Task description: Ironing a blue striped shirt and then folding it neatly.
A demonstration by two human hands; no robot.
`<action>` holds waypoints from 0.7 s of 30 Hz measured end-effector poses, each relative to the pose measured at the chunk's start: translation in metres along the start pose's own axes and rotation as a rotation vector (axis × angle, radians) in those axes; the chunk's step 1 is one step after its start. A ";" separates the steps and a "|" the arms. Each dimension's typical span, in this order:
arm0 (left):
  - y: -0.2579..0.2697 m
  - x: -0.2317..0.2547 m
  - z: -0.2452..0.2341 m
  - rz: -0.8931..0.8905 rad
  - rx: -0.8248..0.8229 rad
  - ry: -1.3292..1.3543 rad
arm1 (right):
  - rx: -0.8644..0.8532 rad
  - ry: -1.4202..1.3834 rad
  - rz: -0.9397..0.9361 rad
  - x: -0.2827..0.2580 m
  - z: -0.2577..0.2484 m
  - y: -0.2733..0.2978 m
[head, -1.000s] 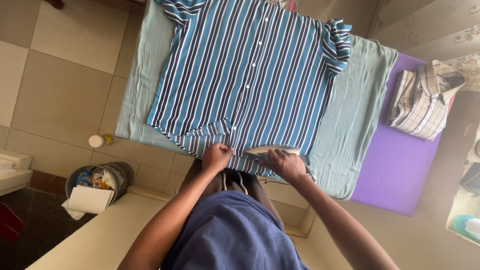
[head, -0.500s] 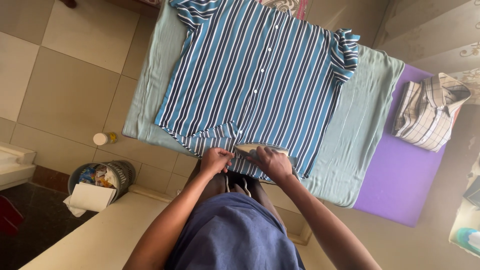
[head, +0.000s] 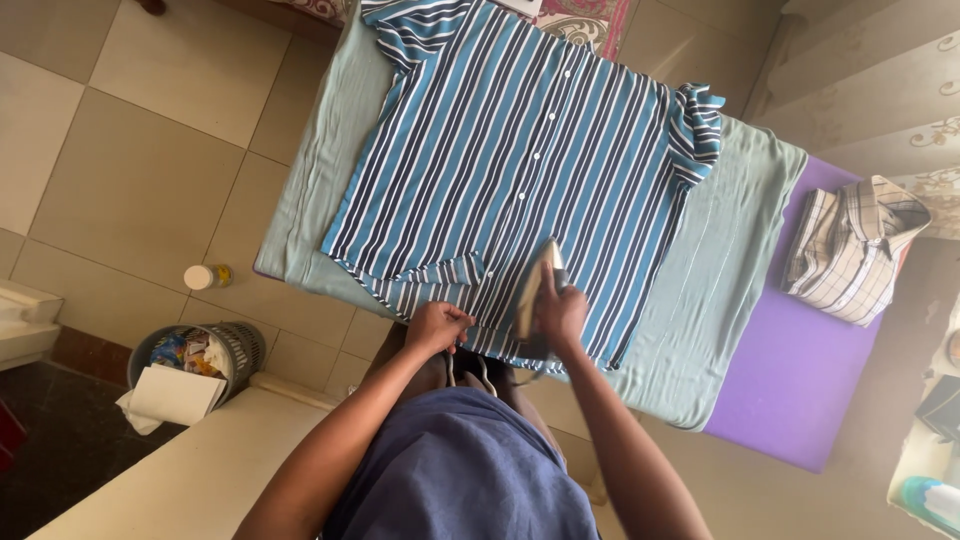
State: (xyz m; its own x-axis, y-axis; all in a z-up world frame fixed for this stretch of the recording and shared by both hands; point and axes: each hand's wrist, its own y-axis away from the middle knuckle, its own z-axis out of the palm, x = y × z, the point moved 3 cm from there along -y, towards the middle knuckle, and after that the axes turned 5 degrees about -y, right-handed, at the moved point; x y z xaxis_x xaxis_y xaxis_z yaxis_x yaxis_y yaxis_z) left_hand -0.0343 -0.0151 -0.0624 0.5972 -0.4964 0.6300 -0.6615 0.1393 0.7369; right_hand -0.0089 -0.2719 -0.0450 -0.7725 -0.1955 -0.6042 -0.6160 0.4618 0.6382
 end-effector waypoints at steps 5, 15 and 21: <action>-0.002 -0.003 -0.001 0.025 -0.016 -0.032 | -0.061 -0.157 -0.032 -0.023 0.040 0.038; 0.037 0.102 -0.058 0.806 0.782 -0.792 | 0.107 -0.043 0.025 -0.015 -0.007 0.043; -0.011 0.027 -0.023 0.722 0.221 -0.927 | -0.057 -0.262 -0.054 -0.028 -0.015 0.037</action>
State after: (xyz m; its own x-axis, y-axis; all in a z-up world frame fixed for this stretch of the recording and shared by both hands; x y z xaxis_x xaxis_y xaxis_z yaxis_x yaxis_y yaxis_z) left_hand -0.0002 -0.0102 -0.0472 -0.4394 -0.8058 0.3970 -0.8276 0.5350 0.1698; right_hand -0.0123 -0.2620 0.0032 -0.6764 0.0158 -0.7364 -0.6686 0.4061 0.6229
